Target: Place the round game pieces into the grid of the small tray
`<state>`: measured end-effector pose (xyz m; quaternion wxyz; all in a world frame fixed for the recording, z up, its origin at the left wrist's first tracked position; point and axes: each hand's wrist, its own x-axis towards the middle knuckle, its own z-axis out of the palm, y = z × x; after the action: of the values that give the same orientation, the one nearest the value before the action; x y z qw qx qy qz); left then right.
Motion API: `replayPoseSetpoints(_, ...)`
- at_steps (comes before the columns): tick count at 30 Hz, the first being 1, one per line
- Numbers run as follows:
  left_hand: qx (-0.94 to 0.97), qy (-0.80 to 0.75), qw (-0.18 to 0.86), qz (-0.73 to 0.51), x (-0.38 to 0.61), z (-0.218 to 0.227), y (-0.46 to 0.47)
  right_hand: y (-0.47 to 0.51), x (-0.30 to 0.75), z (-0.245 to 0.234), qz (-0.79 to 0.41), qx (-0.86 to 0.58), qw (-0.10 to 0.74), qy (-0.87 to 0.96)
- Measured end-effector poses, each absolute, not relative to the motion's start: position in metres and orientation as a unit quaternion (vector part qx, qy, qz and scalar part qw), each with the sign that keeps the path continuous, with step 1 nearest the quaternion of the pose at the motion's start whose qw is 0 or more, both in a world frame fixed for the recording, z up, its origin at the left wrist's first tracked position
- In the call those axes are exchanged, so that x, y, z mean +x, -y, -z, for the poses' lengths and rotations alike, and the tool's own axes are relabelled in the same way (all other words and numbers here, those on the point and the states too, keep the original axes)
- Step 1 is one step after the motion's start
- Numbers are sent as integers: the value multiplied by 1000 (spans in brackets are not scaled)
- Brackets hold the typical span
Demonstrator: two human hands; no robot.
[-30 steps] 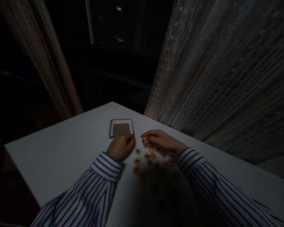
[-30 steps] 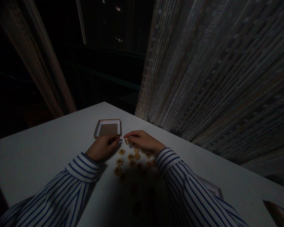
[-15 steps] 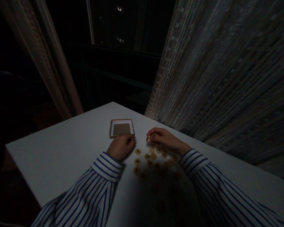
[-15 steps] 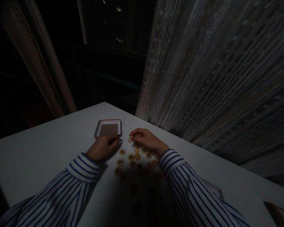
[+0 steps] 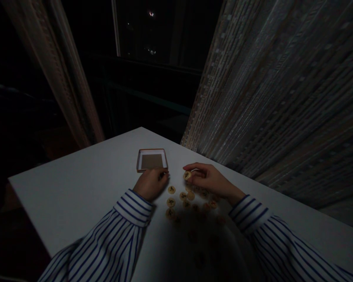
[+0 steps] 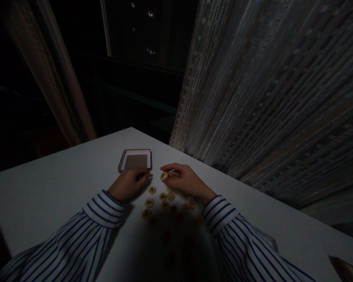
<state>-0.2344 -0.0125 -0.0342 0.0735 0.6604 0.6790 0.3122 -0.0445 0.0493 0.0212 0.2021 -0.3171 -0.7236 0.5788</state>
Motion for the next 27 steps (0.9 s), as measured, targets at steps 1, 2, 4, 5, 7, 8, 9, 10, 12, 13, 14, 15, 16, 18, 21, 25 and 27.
replayPoseSetpoints(1,660,-679,73,-313,-235,35,12,-49,-45,-20,-573,-317,205,727)
replayPoseSetpoints(2,660,-679,72,-313,-235,35,12,-49,-45,-19,-566,-317,209,731)
replayPoseSetpoints(4,659,-680,72,-313,-235,36,12,-49,-46,-17,-549,-316,218,743)
replayPoseSetpoints(5,659,-680,73,-314,-235,36,12,-49,-46,-16,-536,-313,226,751)
replayPoseSetpoints(7,661,-677,75,-314,-235,36,12,-49,-46,-14,-500,-305,241,774)
replayPoseSetpoints(8,662,-676,77,-314,-235,36,12,-48,-46,-14,-480,-299,246,787)
replayPoseSetpoints(9,663,-676,78,-313,-235,36,12,-48,-46,-14,-463,-293,248,799)
replayPoseSetpoints(10,664,-676,79,-311,-235,35,12,-48,-45,-14,-449,-287,246,810)
replayPoseSetpoints(12,664,-676,79,-309,-235,36,11,-47,-45,-13,-431,-276,238,825)
replayPoseSetpoints(13,663,-677,77,-311,-235,36,11,-47,-45,-13,-422,-272,237,832)
replayPoseSetpoints(14,662,-677,76,-313,-235,37,11,-47,-45,-14,-412,-269,239,837)
replayPoseSetpoints(15,662,-677,75,-314,-235,37,11,-46,-46,-14,-402,-268,241,842)
replayPoseSetpoints(16,661,-677,73,-316,-235,38,11,-46,-46,-14,-390,-269,241,847)
replayPoseSetpoints(18,662,-675,71,-316,-236,38,11,-46,-46,-14,-367,-280,231,857)
replayPoseSetpoints(21,664,-674,73,-314,-236,38,12,-49,-46,-13,-335,-301,216,867)
replayPoseSetpoints(25,657,-681,75,-314,-235,36,12,-55,-46,-8,-253,-293,216,897)
replayPoseSetpoints(27,657,-681,76,-315,-234,36,12,-57,-47,-6,-208,-287,199,913)
